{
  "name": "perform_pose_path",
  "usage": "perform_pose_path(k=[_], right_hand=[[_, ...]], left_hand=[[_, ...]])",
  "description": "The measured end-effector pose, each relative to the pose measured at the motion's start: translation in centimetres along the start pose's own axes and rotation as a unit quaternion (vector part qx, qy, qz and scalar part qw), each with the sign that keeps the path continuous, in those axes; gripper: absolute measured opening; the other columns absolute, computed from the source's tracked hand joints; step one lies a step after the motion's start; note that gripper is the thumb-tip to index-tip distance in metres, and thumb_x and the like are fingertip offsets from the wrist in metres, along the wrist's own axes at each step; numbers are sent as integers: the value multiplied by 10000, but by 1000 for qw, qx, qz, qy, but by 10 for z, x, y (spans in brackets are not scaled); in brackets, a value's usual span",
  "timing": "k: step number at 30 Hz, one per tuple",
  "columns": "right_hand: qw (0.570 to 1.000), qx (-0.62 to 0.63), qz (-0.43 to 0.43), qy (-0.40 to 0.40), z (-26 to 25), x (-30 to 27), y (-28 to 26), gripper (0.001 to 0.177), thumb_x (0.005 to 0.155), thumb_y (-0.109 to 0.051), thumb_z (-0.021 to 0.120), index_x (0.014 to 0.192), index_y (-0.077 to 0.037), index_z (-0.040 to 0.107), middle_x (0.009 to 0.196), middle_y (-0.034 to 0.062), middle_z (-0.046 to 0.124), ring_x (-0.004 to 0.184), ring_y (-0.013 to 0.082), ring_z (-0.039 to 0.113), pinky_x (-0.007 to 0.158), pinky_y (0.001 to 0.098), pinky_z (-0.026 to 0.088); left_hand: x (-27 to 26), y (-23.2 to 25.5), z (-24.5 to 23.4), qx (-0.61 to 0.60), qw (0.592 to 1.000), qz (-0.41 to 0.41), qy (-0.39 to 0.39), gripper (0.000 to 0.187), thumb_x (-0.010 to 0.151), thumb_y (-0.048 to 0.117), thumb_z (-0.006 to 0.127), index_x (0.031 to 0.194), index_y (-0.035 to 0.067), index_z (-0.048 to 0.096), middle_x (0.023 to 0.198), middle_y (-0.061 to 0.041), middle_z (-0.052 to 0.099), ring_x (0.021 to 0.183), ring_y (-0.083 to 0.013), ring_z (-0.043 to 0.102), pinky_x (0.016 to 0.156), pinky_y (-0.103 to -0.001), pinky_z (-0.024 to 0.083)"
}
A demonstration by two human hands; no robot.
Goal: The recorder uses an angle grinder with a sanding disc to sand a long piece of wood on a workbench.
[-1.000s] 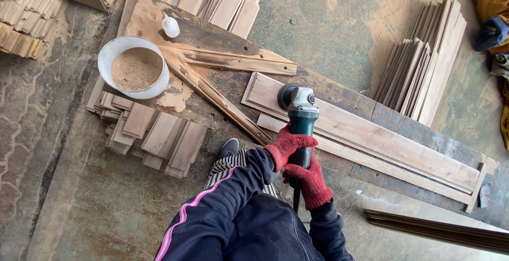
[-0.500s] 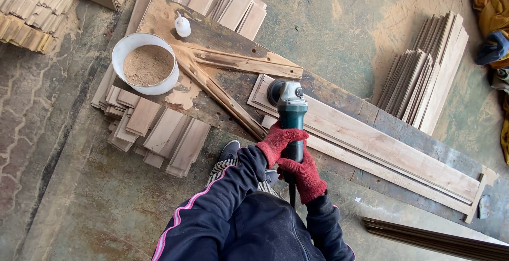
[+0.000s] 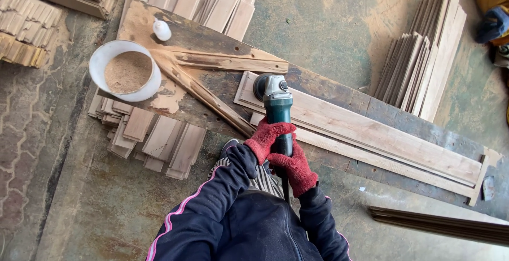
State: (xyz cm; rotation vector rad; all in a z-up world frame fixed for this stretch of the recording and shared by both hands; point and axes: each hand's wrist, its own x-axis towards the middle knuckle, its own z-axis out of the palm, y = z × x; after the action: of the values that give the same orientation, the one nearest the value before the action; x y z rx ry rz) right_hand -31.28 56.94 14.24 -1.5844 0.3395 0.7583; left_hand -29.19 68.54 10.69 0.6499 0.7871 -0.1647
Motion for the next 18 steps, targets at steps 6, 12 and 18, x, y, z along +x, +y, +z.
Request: perform_pose_path(k=[6, 12, 18], right_hand=[[999, 25, 6, 40, -59, -2, 4, 459, 581, -15, 925, 925, 62, 631, 669, 249, 623, 521, 367, 677, 442, 455, 608], [995, 52, 18, 87, -134, -7, 11, 439, 603, -25, 902, 917, 65, 608, 671, 240, 617, 542, 365, 672, 467, 454, 606], [982, 115, 6, 150, -216, -12, 35, 389, 645, -6, 870, 934, 35, 612, 672, 239, 613, 543, 395, 683, 477, 488, 611]], left_hand=[[32, -57, 40, 26, 999, -22, -24, 618, 572, 146, 968, 1114, 66, 683, 768, -135, 682, 709, -272, 704, 681, -492, 618], [49, -114, 99, 16, 996, -59, -61, 604, 588, 39, 940, 1117, 21, 649, 722, -173, 668, 624, -337, 724, 595, -514, 634], [60, -182, 168, -1, 989, -91, -115, 596, 579, -37, 925, 1090, -13, 621, 690, -213, 657, 578, -387, 717, 519, -519, 625]])
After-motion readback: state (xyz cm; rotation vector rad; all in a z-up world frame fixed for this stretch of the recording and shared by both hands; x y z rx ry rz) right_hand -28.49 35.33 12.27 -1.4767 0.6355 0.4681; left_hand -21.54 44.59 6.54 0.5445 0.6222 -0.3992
